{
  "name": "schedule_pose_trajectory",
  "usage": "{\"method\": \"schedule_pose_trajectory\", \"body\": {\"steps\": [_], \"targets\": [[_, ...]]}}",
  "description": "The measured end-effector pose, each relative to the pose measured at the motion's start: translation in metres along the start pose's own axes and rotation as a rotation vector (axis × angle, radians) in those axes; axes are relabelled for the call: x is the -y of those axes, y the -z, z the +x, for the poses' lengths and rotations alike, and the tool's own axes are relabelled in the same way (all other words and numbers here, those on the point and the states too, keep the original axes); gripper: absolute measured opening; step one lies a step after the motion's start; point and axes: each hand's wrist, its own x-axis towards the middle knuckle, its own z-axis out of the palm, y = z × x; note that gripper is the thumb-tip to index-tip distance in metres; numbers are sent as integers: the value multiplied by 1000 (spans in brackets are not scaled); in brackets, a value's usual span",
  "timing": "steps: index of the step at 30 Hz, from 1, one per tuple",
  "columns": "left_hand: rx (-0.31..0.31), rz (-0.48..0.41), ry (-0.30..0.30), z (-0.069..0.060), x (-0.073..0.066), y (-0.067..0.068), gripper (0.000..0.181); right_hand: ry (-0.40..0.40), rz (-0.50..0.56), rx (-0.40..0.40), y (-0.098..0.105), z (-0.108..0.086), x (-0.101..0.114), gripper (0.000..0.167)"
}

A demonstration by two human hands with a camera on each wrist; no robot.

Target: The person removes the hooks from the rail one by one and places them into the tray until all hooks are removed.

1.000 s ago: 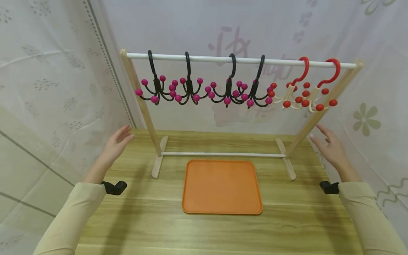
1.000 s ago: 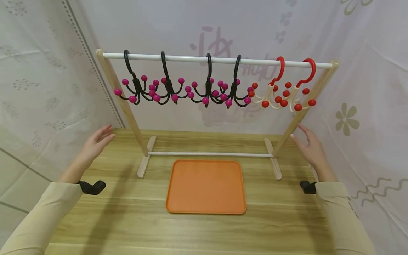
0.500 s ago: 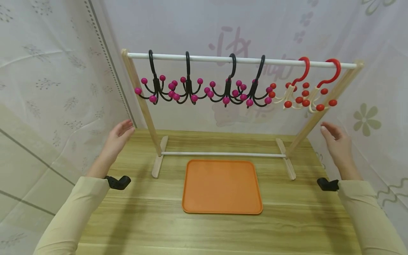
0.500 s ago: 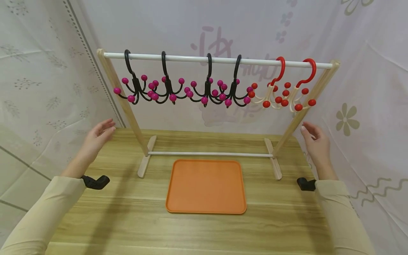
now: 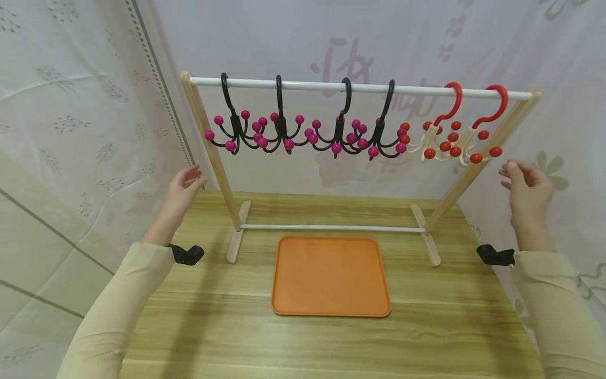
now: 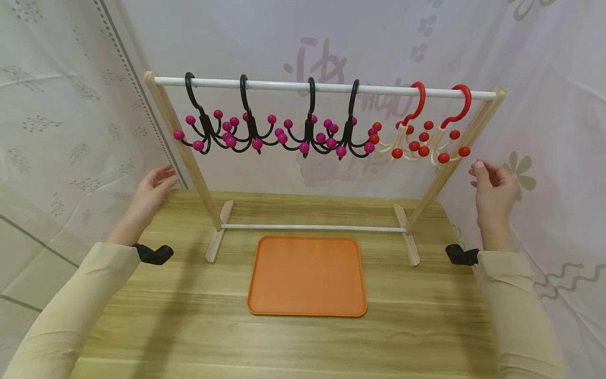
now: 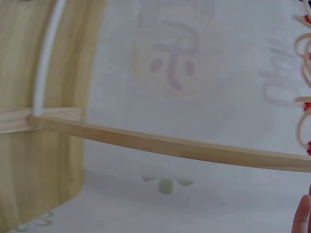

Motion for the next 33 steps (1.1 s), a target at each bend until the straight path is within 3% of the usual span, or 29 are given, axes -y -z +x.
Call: {"method": "schedule_pose_trajectory", "body": {"steps": [5, 14, 25, 27, 33], "targets": [[0, 61, 15, 6, -7, -2, 66, -24, 37, -35, -9, 8, 20, 23], [-3, 72, 8, 20, -21, -10, 62, -70, -54, -4, -29, 20, 49, 37], [-81, 29, 40, 24, -44, -23, 60, -131, -62, 49, -45, 38, 51, 42], [-95, 29, 43, 25, -43, -24, 59, -129, -70, 56, -46, 40, 50, 42], [-131, 22, 26, 38, -24, -25, 57, -150, -59, 85, -58, 33, 57, 44]]}}
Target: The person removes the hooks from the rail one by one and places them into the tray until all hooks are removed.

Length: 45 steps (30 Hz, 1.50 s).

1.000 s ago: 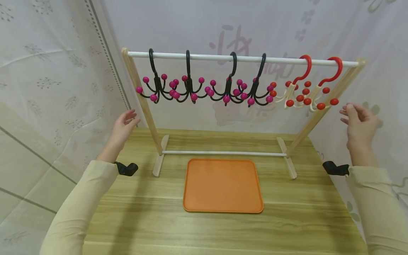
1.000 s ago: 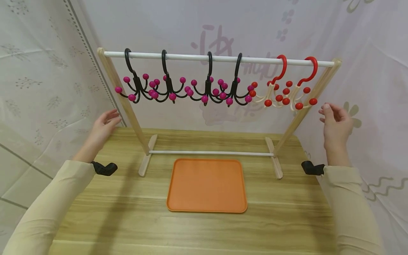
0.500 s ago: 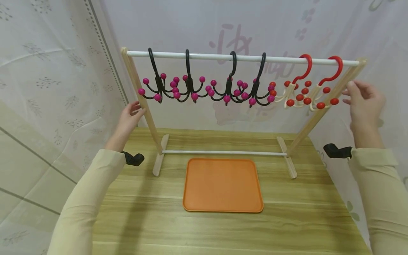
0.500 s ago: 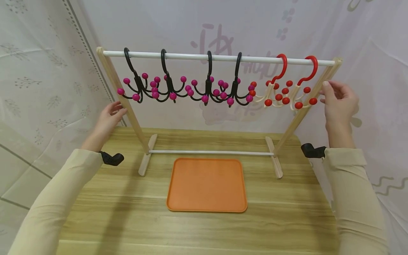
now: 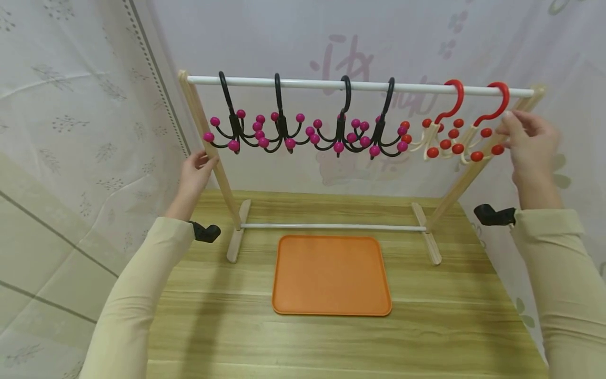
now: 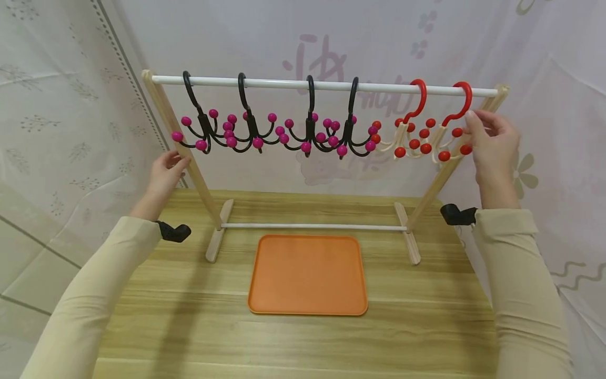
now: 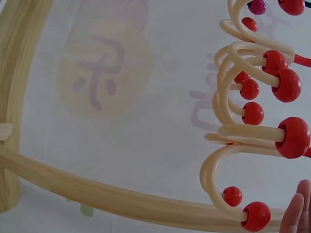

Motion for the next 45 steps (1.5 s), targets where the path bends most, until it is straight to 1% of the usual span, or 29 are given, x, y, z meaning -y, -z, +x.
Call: {"method": "schedule_pose_trajectory", "body": {"steps": [1, 4, 7, 10, 13, 17, 20, 23, 27, 33, 35, 40, 43, 45], "targets": [[-7, 3, -1, 2, 3, 0, 57, -9, 14, 9, -2, -1, 1, 44], [-38, 12, -5, 4, 7, -2, 53, -26, 33, 33, -9, -2, 5, 44], [-59, 15, -4, 4, 7, -4, 48, -38, 4, 32, -12, -1, 7, 47], [-77, 10, -6, 5, 6, -6, 45, -42, 1, 21, -14, 0, 8, 47], [-83, 7, -5, 5, 6, -6, 44, -40, 8, 12, -16, 0, 10, 45], [-85, 25, 3, 4, 8, -7, 45, -28, -15, 1, -18, 0, 11, 44], [-91, 41, 5, 4, 10, -8, 44, -15, -22, -4, -19, 1, 11, 39], [-96, 42, -1, 3, 10, -8, 43, -4, 1, -1, -20, 2, 11, 32], [-88, 38, -4, 3, 11, -8, 44, 14, 8, 0, -22, 5, 11, 26], [-72, 46, -14, 4, 11, -8, 43, 38, -4, -18, -22, 6, 12, 32], [-68, 47, -13, 4, 11, -8, 43, 49, 20, -25, -22, 6, 14, 34], [-69, 44, -10, 4, 12, -7, 42, 111, 96, -41, -23, 7, 19, 31], [-68, 49, -19, 5, 12, -6, 42, 147, 111, -50, -22, 7, 22, 29], [-62, 51, -23, 5, 12, -5, 42, 156, 109, -46, -22, 6, 24, 28]]}}
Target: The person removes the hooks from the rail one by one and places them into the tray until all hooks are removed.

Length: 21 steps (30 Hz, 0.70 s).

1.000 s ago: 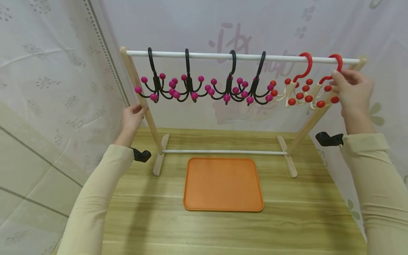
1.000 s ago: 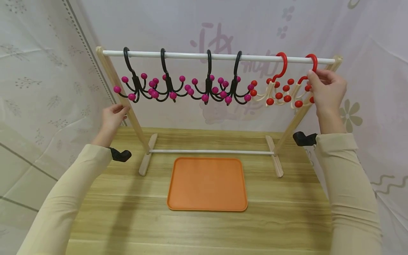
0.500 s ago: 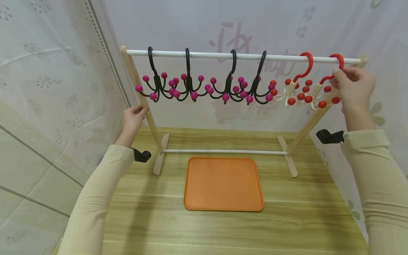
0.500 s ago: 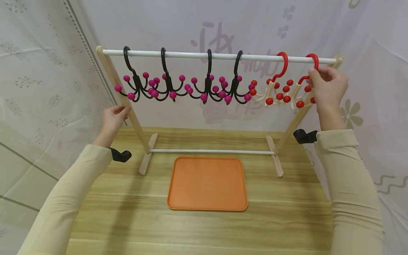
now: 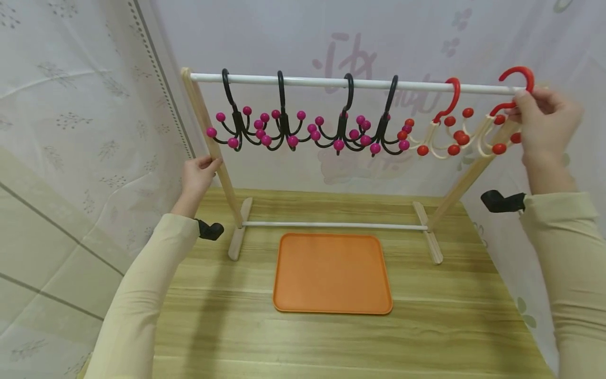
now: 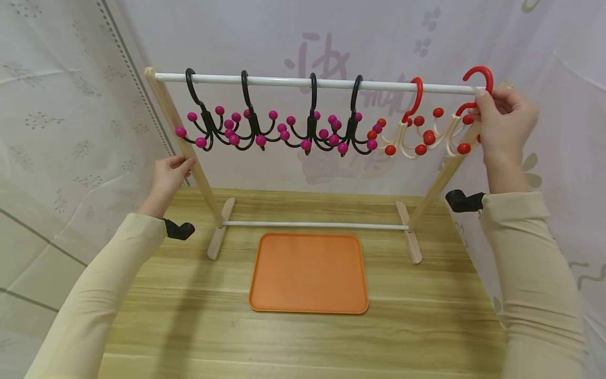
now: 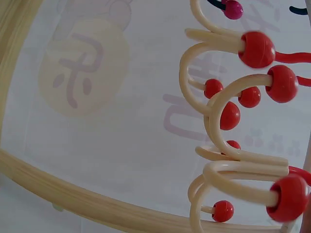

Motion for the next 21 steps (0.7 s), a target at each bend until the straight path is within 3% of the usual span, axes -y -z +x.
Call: {"method": "schedule_pose_trajectory", "body": {"steps": [7, 12, 21], "targets": [[24, 11, -7, 1, -1, 0, 43, -8, -17, 11, 8, -6, 8, 33], [20, 13, -10, 1, -1, 0, 42, 32, -1, 18, 15, -14, 9, 30], [19, -2, -8, 2, 0, 0, 42, 55, -96, 31, 29, -31, 2, 30]]}}
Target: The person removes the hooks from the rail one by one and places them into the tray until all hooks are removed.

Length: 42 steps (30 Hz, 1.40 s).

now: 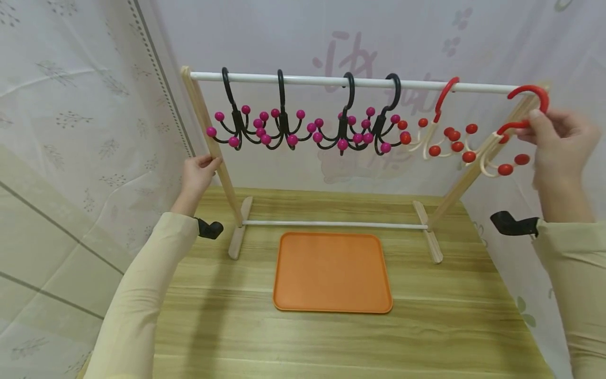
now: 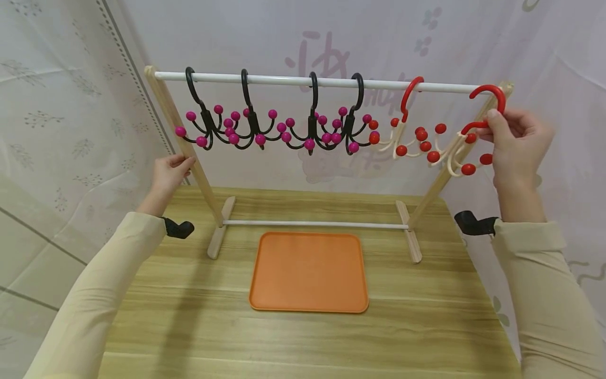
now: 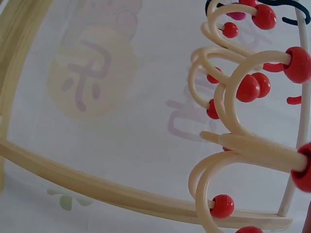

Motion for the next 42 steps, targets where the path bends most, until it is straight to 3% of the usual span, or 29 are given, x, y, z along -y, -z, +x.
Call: {"method": "schedule_pose_trajectory", "body": {"steps": [8, 11, 15, 19, 26, 34, 37, 40, 42], "targets": [[15, 4, 9, -1, -1, 1, 43, 43, 8, 12, 11, -16, -17, 20], [14, 2, 12, -1, -1, 1, 43, -5, 19, 34, 17, -21, -26, 16], [15, 0, 10, -1, -1, 1, 43, -64, 98, 98, 22, -28, -41, 11], [17, 0, 11, -2, -2, 2, 43, -34, 134, 173, 23, -39, -60, 8], [24, 3, 18, -2, -2, 2, 44, -48, 15, 289, 21, -59, -91, 5], [20, 16, 20, -3, -2, 2, 45, -45, 0, 435, 8, -85, -120, 6], [21, 6, 14, -2, -1, 2, 45, -83, -19, 485, 10, -88, -145, 11], [21, 1, 16, -1, 0, 2, 45, -106, 75, 578, 31, -72, -222, 17], [23, 1, 16, 0, 0, 2, 45, -155, 92, 596, 35, -70, -251, 20]]}}
